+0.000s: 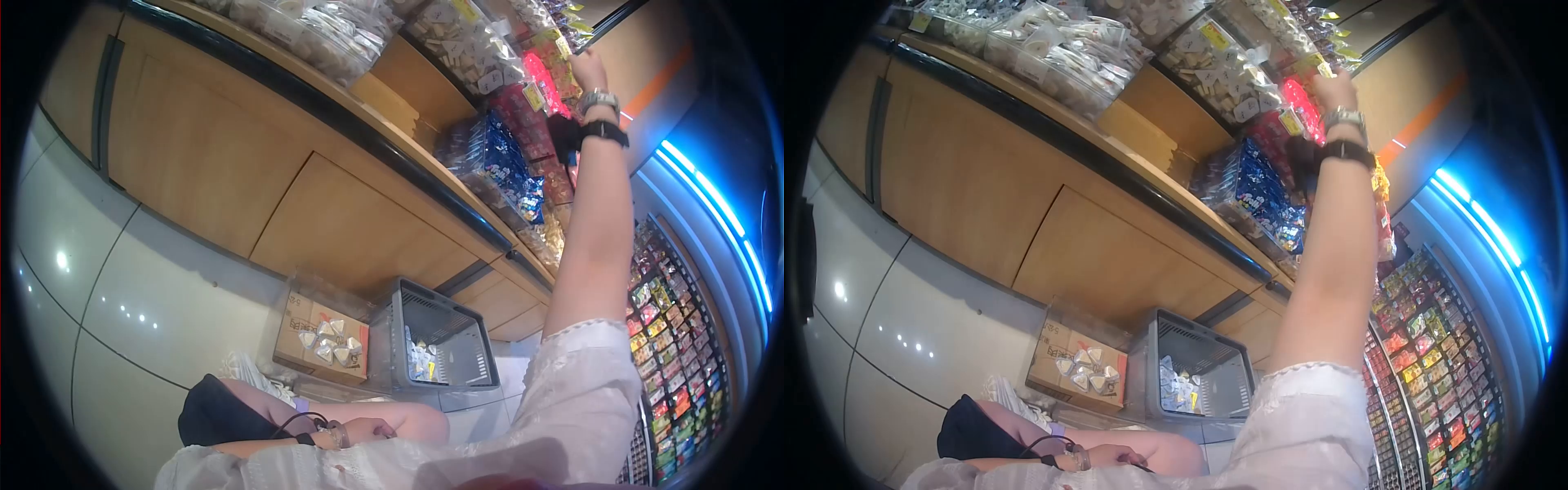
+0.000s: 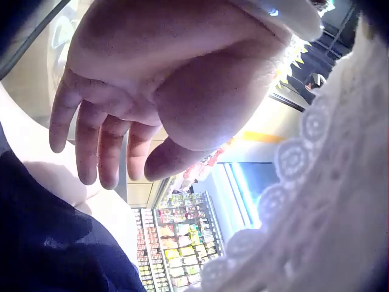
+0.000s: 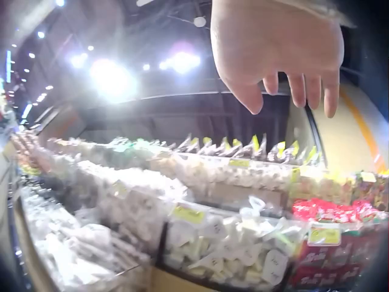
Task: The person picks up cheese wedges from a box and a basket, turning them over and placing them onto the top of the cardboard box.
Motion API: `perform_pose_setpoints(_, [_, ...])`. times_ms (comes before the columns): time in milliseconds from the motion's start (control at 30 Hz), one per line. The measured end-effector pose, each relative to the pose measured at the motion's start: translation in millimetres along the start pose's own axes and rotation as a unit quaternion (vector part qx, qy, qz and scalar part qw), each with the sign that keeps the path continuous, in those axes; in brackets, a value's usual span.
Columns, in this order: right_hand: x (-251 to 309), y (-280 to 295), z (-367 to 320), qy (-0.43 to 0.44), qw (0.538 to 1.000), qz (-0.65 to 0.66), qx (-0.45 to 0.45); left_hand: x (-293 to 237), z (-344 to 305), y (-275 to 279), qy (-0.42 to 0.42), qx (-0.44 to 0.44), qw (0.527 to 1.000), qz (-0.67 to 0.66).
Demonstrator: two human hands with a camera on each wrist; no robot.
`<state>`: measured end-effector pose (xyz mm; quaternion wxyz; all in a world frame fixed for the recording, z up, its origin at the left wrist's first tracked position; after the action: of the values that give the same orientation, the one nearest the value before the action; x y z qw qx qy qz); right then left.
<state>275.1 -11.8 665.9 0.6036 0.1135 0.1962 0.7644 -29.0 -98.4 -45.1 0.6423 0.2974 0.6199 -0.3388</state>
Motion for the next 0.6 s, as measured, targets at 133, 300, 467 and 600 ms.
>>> perform_pose_setpoints(133, [36.7,-16.1,-111.4,0.170,0.984,0.050,0.024,-3.4,-3.6,-4.7,0.002,-0.004,0.998,0.070])
perform_pose_setpoints(300, [50.8,-24.5,-317.5,0.085,0.933,0.263,0.232,-12.9,-4.0,-5.7,-0.068,-0.081,0.989,0.107])
perform_pose_setpoints(467, [26.1,-108.6,-546.6,-0.116,0.744,0.311,0.580,-23.6,-13.6,-7.8,-0.040,-0.068,0.979,0.190])
perform_pose_setpoints(600, [-28.5,-183.2,-684.5,-0.111,0.699,0.210,0.675,-26.2,-21.8,-27.9,0.009,0.033,0.982,0.185])
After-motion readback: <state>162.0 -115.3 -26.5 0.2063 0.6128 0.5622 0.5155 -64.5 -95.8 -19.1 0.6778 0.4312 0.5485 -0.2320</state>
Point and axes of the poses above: each hand's wrist, its own z-axis towards the middle knuckle, its own y-axis out of the back of the hand, x = y × z, the point moved 8 cm from there along z, towards the middle knuckle, and after that the axes turned 3 degrees about z, right-handed, at the moved point
